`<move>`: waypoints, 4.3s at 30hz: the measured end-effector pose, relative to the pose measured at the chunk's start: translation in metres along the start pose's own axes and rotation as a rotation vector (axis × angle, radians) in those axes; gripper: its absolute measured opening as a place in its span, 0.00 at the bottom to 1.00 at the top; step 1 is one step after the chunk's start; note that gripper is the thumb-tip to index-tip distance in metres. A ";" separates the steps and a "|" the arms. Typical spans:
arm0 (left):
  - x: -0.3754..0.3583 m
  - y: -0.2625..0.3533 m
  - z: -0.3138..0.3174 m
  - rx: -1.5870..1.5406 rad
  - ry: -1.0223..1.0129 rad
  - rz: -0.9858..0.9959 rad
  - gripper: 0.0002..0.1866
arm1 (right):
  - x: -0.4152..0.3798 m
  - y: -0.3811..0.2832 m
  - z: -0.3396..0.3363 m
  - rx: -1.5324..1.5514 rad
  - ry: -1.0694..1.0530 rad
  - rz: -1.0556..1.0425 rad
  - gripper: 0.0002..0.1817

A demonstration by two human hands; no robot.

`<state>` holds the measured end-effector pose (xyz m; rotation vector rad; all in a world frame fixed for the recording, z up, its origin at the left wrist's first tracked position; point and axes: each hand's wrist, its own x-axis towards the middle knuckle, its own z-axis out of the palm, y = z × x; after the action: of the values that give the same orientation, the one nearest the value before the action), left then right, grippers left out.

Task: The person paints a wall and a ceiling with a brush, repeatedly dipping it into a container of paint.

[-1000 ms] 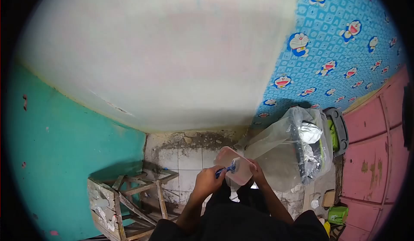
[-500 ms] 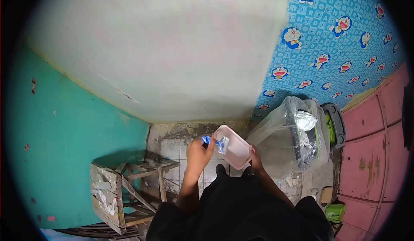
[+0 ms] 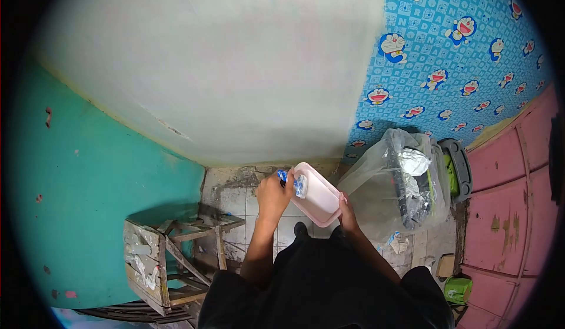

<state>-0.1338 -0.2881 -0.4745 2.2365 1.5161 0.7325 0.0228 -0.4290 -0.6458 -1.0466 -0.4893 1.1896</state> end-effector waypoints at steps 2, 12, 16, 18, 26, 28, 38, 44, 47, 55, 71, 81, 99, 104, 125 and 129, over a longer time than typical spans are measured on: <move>-0.001 0.000 0.010 0.023 0.010 0.003 0.23 | -0.001 0.000 -0.002 -0.044 0.003 -0.018 0.28; -0.014 -0.004 0.029 0.029 -0.012 -0.097 0.24 | -0.007 -0.007 -0.023 -0.133 -0.026 0.026 0.28; -0.022 -0.010 0.031 -0.006 -0.018 -0.206 0.25 | -0.009 -0.020 -0.019 -0.151 -0.053 0.077 0.30; -0.026 -0.016 0.028 -0.043 0.012 -0.249 0.26 | -0.006 -0.013 -0.020 -0.110 -0.044 0.131 0.31; -0.038 -0.045 0.033 -0.109 0.062 -0.258 0.26 | -0.004 -0.009 -0.012 -0.192 -0.081 0.119 0.32; -0.036 -0.055 0.030 -0.185 0.060 -0.276 0.24 | -0.006 -0.007 -0.008 -0.131 -0.048 0.155 0.32; -0.030 -0.122 0.013 -0.923 -0.372 -0.503 0.14 | -0.004 0.045 0.014 0.100 0.203 0.088 0.32; -0.026 -0.184 -0.007 -0.885 -0.750 -0.464 0.19 | -0.002 0.085 0.050 0.116 0.318 0.048 0.32; -0.023 -0.210 -0.008 -0.899 -0.894 -0.371 0.18 | 0.001 0.095 0.060 0.046 0.347 0.063 0.32; -0.021 -0.193 0.006 -1.013 -0.669 -0.635 0.15 | 0.021 0.074 0.063 -0.011 0.280 0.116 0.32; -0.071 -0.187 0.131 -0.895 -0.778 -0.633 0.16 | 0.062 0.113 -0.042 -0.148 0.212 0.096 0.27; -0.007 -0.249 0.251 -1.012 -0.731 -0.741 0.17 | 0.038 0.227 -0.086 -0.314 0.261 0.124 0.24; 0.077 -0.396 0.611 -0.904 -0.240 -0.435 0.18 | 0.008 0.303 -0.170 -0.515 0.234 0.189 0.20; 0.080 -0.410 0.659 -0.876 -0.178 -0.460 0.20 | 0.010 0.311 -0.182 -0.490 0.212 0.253 0.29; 0.077 -0.465 0.742 -0.584 -0.265 -0.827 0.19 | -0.007 0.314 -0.214 -0.559 0.202 0.363 0.39; 0.104 -0.399 0.649 -0.728 -0.173 -0.792 0.19 | -0.005 0.316 -0.210 -0.640 0.166 0.281 0.32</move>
<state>-0.0215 -0.0387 -1.1927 1.0243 1.5321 0.6514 0.0246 -0.5146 -1.0155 -1.7952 -0.6240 1.2026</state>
